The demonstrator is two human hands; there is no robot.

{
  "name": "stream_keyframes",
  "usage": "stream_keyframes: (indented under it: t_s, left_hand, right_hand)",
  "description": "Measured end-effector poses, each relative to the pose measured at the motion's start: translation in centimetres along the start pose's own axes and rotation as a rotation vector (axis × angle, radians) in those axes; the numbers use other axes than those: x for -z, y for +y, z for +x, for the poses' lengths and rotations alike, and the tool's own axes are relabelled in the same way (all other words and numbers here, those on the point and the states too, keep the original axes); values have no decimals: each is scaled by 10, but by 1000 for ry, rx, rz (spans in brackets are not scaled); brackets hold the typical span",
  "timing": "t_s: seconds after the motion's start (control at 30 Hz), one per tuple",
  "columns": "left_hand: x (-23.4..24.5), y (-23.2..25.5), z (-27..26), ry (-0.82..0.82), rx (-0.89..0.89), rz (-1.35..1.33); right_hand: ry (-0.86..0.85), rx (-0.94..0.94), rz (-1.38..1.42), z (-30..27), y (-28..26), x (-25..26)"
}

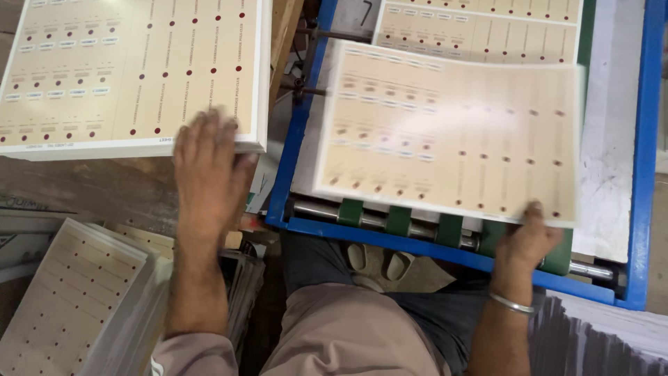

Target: The person repeatedly picks up sheets of printed paper from a conveyor belt and stacks them onto a pile on a table to the left. The person uses both hands to align the sheets and maintain a neat stack throughout the process.

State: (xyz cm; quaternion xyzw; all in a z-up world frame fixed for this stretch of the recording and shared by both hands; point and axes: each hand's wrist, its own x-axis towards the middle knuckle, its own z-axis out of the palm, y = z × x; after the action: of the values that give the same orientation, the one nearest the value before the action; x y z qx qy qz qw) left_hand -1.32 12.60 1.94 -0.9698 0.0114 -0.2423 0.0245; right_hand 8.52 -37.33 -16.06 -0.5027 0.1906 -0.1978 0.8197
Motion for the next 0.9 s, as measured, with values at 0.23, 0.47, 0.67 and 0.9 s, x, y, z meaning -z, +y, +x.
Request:
stream_keyframes:
  t_s: [0.23,0.47,0.67,0.9]
  left_hand:
    - [-9,-5,-12,116,22,-51]
    - [-12,5,-8,211,61,28]
    - [-22,-4,-16,224,70,18]
    - [-27,-6,-20,273,83,3]
  right_hand:
    - [111,47,-11,10,11,64]
    - [44,89,-94,-6,30,82]
    - [67,-68,-43,-4,18,56]
    - [-104,-247,-30,-2,19,41]
